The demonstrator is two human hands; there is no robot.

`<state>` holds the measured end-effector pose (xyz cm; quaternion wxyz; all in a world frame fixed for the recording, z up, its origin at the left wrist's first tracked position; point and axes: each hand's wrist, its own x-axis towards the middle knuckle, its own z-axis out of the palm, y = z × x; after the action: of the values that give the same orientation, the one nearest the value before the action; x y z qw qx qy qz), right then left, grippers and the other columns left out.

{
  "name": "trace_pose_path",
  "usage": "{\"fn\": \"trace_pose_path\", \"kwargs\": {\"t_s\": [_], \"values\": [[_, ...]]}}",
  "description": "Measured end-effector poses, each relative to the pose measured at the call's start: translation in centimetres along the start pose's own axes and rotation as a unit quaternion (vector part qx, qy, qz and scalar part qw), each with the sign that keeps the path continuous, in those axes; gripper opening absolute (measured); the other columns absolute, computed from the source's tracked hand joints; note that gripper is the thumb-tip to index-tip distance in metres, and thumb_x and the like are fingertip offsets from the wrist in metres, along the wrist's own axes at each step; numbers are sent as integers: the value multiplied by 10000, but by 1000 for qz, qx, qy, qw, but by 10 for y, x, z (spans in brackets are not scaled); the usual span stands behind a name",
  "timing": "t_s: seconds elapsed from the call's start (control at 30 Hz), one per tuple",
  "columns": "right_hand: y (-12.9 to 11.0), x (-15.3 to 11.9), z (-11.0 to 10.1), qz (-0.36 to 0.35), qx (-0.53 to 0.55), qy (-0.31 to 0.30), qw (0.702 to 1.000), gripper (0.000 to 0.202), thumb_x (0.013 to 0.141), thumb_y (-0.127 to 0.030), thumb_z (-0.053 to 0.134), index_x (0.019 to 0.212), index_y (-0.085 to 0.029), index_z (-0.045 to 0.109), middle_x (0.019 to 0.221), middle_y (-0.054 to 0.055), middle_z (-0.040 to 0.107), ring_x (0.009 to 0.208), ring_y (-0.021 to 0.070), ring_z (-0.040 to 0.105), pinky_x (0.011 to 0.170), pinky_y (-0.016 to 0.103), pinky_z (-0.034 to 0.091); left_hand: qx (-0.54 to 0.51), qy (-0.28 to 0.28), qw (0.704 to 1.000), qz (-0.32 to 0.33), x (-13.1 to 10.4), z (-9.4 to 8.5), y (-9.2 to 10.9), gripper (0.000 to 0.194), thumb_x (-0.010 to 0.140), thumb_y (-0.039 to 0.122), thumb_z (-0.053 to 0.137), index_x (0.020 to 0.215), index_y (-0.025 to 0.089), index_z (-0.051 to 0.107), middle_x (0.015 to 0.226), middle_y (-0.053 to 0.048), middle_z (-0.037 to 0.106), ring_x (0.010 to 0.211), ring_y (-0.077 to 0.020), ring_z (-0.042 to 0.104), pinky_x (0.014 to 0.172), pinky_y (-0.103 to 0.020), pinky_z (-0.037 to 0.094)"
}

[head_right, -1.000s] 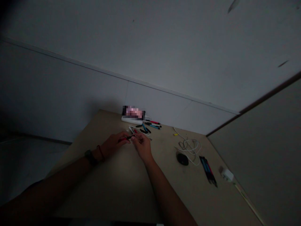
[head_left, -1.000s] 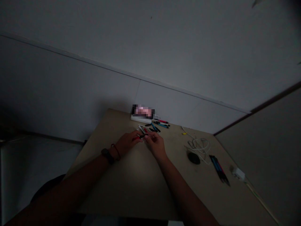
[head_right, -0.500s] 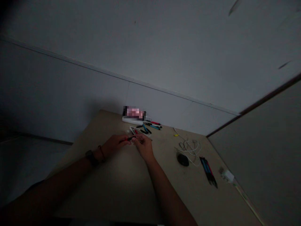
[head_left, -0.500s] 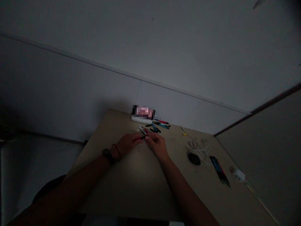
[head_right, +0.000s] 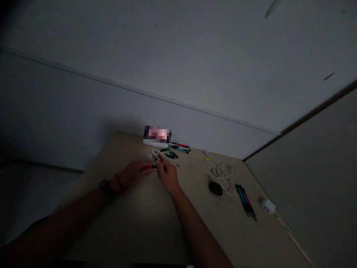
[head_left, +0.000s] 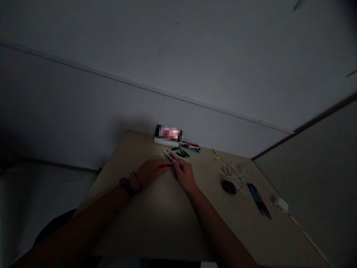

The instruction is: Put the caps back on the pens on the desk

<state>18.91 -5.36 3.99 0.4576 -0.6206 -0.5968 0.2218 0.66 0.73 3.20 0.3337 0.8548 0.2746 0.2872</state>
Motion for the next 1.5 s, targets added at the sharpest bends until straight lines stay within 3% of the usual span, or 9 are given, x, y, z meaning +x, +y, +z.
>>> {"fn": "trace_pose_path", "kwargs": {"t_s": [0.13, 0.33, 0.57, 0.7, 0.9, 1.0, 1.1, 1.37, 1.5], "values": [[1, 3, -1, 9, 2, 35, 999, 507, 917, -610, 535, 594, -223, 474, 535, -34, 465, 540, 142, 452, 555, 268, 353, -21, 28, 999, 36, 0, 4, -1, 293, 1006, 311, 463, 1076, 177, 713, 994, -71, 746, 896, -194, 662, 815, -301, 490], [7, 4, 0, 3, 10, 34, 999, 492, 912, -582, 560, 586, -223, 475, 536, -33, 476, 542, 140, 461, 566, 268, 372, 22, 42, 998, 32, 1, 6, -10, 263, 986, 298, 505, 1067, 171, 721, 1024, -88, 743, 951, -219, 658, 889, -341, 498], [14, 2, 4, 4, 96, -9, 995, 325, 883, -547, 628, 944, -228, 643, 712, 10, 649, 606, 167, 568, 564, 271, 437, 16, 29, 999, 10, 1, 4, -9, 329, 1020, 294, 418, 920, 185, 712, 883, -51, 729, 862, -198, 663, 846, -323, 500], [9, 1, 4, 18, 117, -7, 993, 324, 867, -539, 655, 871, -215, 649, 700, 27, 670, 626, 187, 609, 578, 287, 458, 14, 33, 999, 13, 1, 3, -7, 275, 1000, 297, 472, 1005, 184, 723, 968, -65, 743, 909, -205, 666, 850, -323, 500], [7, 2, 0, 16, 63, 6, 998, 430, 880, -566, 627, 642, -219, 541, 560, 0, 589, 545, 161, 533, 548, 277, 417, 8, 38, 999, 23, 1, 3, -7, 257, 965, 331, 551, 1079, 197, 738, 1045, -77, 752, 961, -218, 668, 891, -340, 509], [8, 1, 2, 15, 84, 11, 996, 360, 865, -571, 646, 851, -211, 631, 639, -10, 602, 582, 154, 535, 559, 266, 433, -6, 54, 998, 11, 1, 2, -6, 263, 966, 321, 540, 1097, 190, 727, 1063, -84, 751, 967, -215, 673, 887, -334, 515], [8, 0, 4, 12, 123, 8, 992, 422, 849, -571, 666, 1074, -217, 627, 717, -14, 590, 626, 155, 558, 583, 267, 459, -12, 57, 998, 1, 0, 2, -4, 259, 970, 310, 518, 1067, 182, 721, 1008, -80, 755, 907, -209, 679, 843, -324, 519], [16, 2, 5, 16, 86, 10, 996, 399, 864, -603, 628, 765, -226, 540, 644, -2, 591, 599, 158, 536, 571, 262, 416, -13, 54, 998, -3, 1, 0, 0, 224, 953, 335, 558, 1008, 186, 717, 935, -62, 743, 844, -199, 667, 794, -305, 507], [14, 1, 5, 17, 85, 16, 996, 361, 872, -580, 626, 858, -223, 581, 643, -16, 584, 591, 153, 518, 546, 254, 400, -11, 56, 998, -7, 1, 0, 0, 218, 947, 327, 562, 994, 178, 713, 925, -65, 736, 834, -200, 662, 776, -300, 499]]}}
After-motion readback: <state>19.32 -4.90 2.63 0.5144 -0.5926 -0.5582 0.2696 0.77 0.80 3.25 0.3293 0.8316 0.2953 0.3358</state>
